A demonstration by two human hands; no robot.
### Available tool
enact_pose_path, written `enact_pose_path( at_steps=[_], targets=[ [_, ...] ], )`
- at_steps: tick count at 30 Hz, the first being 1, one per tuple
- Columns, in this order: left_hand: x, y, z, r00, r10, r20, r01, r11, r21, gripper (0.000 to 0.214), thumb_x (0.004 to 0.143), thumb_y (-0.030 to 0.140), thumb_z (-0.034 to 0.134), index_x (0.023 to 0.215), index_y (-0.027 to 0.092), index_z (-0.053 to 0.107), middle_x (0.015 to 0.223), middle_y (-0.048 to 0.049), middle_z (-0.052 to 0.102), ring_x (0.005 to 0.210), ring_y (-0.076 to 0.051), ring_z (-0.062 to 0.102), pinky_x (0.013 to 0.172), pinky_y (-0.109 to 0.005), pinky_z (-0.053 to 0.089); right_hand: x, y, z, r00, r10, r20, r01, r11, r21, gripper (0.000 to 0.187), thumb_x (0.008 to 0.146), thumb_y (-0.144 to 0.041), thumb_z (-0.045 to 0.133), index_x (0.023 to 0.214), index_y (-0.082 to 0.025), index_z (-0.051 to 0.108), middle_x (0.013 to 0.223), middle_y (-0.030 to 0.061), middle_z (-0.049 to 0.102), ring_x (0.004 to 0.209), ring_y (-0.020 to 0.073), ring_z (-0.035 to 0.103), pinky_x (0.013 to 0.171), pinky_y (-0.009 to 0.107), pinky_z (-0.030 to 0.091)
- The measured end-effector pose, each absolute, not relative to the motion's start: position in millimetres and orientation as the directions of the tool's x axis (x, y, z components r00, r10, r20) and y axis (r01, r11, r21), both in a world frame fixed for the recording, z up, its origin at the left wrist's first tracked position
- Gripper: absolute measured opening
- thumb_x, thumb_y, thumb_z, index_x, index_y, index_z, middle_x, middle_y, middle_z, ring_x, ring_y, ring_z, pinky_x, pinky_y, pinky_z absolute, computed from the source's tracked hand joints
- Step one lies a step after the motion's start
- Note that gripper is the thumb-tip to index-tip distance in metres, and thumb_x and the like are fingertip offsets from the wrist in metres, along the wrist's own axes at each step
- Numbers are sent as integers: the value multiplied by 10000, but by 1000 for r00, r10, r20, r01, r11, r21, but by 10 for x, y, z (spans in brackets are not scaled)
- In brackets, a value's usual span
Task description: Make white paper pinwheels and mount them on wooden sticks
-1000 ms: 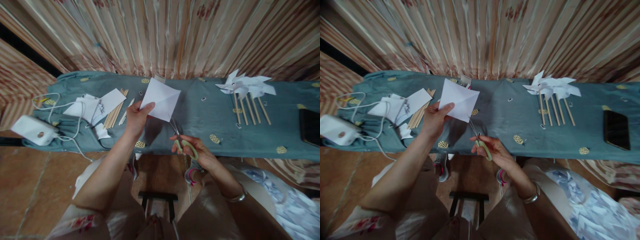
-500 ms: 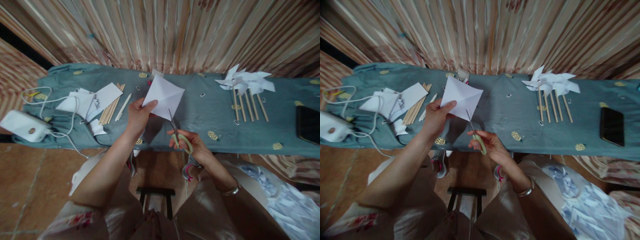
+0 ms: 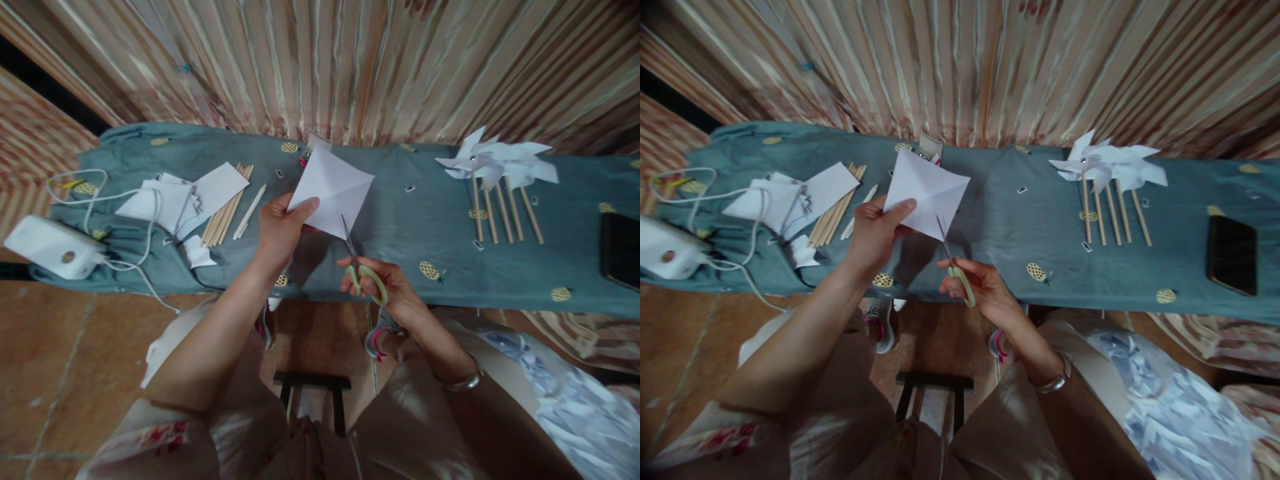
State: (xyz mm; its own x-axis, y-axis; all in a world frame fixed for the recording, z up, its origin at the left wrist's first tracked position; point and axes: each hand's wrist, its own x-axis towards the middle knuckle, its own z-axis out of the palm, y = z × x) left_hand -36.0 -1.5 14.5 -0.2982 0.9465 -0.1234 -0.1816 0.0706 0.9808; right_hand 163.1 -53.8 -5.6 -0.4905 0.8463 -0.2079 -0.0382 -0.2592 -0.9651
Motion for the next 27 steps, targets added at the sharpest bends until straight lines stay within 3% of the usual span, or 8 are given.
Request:
enact_pose_path(
  at_steps=[4,12,27],
  targets=[
    [-369,-15,127,-291,951,-106,-170,57,984,323,689,434,835,781,161,690,739,-50,690,853,-284,702,605,-297,569,1630,-539,-77,-490,848,-199,-57,-259,-964,552,729,-636,762,1076,-209,720,769,17,708,652,131,627,617,282,525],
    [-383,19,75,-284,957,-52,-149,10,989,311,656,432,820,753,167,688,700,-26,697,612,-174,650,478,-231,527,1614,-543,-96,-466,859,-214,-61,-273,-960,560,704,-625,790,1050,-191,721,714,10,694,597,114,582,584,270,502],
    [-406,-11,90,-266,962,-62,-118,31,992,294,727,416,797,791,160,668,751,-50,688,688,-231,690,567,-322,574,1585,-558,-76,-438,866,-240,-62,-296,-953,466,720,-540,812,1021,-192,737,653,-10,652,583,122,585,585,287,513]
  ],
)
